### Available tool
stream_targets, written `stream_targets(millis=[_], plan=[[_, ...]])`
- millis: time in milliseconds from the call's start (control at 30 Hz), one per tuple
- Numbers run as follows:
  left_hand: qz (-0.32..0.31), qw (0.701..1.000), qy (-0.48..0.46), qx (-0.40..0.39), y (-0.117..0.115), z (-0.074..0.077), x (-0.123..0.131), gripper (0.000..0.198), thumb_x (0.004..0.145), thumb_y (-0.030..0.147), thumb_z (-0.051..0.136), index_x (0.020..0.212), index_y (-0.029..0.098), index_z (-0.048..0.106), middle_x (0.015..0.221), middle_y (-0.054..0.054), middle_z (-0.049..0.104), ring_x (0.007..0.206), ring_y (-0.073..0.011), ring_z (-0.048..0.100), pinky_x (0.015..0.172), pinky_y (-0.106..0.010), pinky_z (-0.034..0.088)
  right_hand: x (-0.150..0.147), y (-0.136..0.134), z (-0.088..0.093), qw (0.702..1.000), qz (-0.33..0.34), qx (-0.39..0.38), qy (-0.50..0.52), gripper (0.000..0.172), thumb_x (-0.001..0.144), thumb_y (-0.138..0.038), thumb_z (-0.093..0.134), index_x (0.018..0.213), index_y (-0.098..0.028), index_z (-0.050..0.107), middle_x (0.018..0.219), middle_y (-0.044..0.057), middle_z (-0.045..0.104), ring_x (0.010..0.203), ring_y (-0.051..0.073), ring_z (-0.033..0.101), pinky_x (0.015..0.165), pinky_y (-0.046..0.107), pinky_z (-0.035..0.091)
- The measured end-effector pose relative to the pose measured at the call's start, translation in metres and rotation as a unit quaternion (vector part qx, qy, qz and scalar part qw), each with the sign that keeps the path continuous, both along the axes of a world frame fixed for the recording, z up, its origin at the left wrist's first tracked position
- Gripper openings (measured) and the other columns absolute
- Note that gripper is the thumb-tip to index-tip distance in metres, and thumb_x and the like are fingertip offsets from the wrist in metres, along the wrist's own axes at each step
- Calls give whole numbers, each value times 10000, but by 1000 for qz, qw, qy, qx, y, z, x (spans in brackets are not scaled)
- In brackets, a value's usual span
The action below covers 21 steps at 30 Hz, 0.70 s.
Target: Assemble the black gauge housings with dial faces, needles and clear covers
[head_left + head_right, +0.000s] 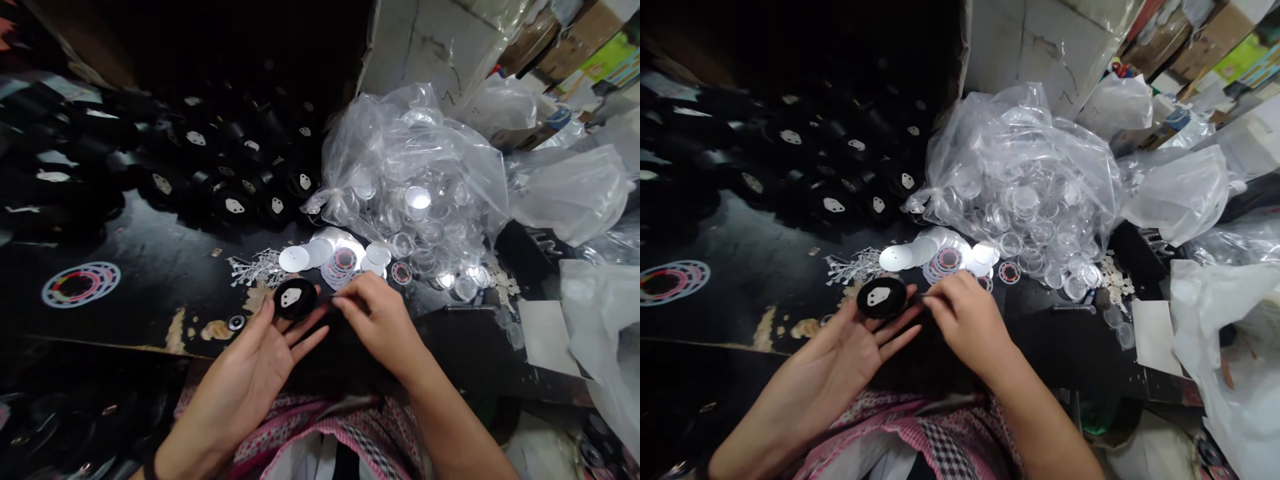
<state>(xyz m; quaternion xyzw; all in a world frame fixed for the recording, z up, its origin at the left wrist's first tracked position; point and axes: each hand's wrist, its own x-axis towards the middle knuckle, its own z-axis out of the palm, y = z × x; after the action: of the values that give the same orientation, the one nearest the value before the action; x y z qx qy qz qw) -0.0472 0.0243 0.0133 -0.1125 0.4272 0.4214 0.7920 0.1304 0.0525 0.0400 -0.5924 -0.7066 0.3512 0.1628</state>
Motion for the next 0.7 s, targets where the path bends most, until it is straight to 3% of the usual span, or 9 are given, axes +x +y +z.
stream_targets(millis=[67,133,233,367,500,700], plan=[[10,1000,-17,1,3,3,2,345,944,414,565,1226,239,659,1297,-98,691,1169,-278,660,891,-406,609,-3,-5,4,998,52,6,41,99,945,-174,576,953,-177,674,949,45,619,900,135,610,815,256,492],[28,1000,5,-3,2,5,3,325,950,375,562,1203,206,676,1247,-106,717,1167,-258,663,898,-358,605,-5,-9,4,995,62,8,78,113,928,-217,628,1015,-181,690,1069,69,631,1013,148,620,906,275,492],[67,996,57,26,-6,7,6,301,932,333,600,1184,199,693,1267,-84,710,1184,-241,657,934,-318,586,-7,-12,0,993,3,-18,116,197,877,-271,708,1061,-204,685,1155,61,654,1100,164,615,974,298,478],[78,990,88,80,-15,4,11,324,903,357,648,1181,198,699,1249,-82,719,1191,-252,653,972,-339,570,-12,-17,-5,985,-97,-60,127,233,898,-150,615,1122,-216,617,1047,21,659,944,137,623,846,281,505],[60,989,105,91,-13,0,12,394,916,428,620,1256,235,660,1312,-77,686,1264,-254,601,1031,-378,530,-13,-18,-1,968,-148,-69,192,278,921,-201,599,1194,-251,592,1004,4,652,880,130,622,795,277,507],[16,988,126,91,-15,-3,20,306,795,446,756,1064,301,770,1300,-25,697,1244,-270,616,959,-332,575,-24,-11,10,985,-77,3,155,194,938,-154,572,1071,-237,686,977,8,665,898,120,615,813,261,490]])
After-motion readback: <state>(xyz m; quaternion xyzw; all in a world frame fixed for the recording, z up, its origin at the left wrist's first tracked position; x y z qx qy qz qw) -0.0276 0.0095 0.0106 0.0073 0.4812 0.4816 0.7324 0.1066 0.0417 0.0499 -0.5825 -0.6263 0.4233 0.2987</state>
